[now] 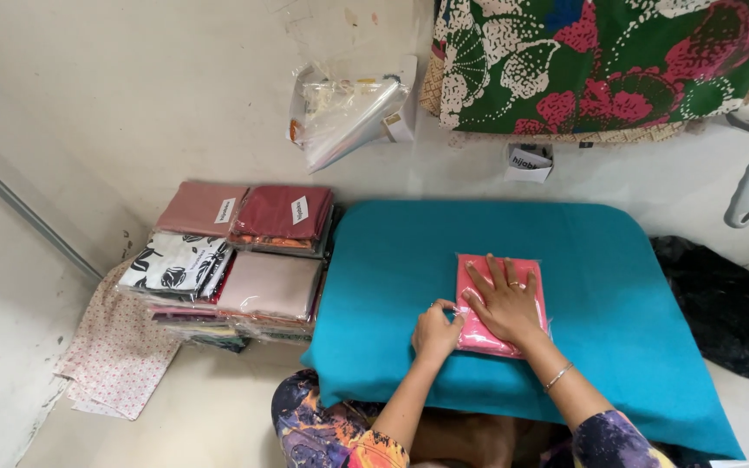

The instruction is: The person spreads a pink hijab on a blue surface, cleans it with a lint roller, folds it into a neat square, and then carefully slides it into a clear plastic packaging sleeve.

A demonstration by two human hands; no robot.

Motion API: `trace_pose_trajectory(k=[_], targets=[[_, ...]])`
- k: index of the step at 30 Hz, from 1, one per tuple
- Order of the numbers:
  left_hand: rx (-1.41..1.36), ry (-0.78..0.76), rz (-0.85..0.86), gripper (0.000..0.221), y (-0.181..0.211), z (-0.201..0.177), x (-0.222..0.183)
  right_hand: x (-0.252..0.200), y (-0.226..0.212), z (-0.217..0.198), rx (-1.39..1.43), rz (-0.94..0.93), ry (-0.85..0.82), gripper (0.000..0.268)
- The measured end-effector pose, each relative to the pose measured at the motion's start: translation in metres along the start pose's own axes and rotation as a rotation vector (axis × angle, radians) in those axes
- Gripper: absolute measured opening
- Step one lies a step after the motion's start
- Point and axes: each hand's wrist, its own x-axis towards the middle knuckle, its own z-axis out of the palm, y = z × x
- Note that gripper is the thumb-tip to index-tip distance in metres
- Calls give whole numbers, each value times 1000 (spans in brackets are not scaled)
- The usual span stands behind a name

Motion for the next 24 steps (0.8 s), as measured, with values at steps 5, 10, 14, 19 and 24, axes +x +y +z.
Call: trace_pose_trajectory(k=[5,10,14,19,24], targets=[[8,-4,-5,35,-7,3,7,1,2,2,23,0,-39,63],[13,-17,-3,34,-6,1,6,0,0,-3,51,0,-52,61],[21,-10,-7,33,-8,3,7,1,1,-2,59,4,-69,62],[40,-9,-7,34,-6,2,6,1,1,-4,94,8,-105,64],[53,-23,-17,33,-5,2,4,1,1,-3,92,12,-110,64]])
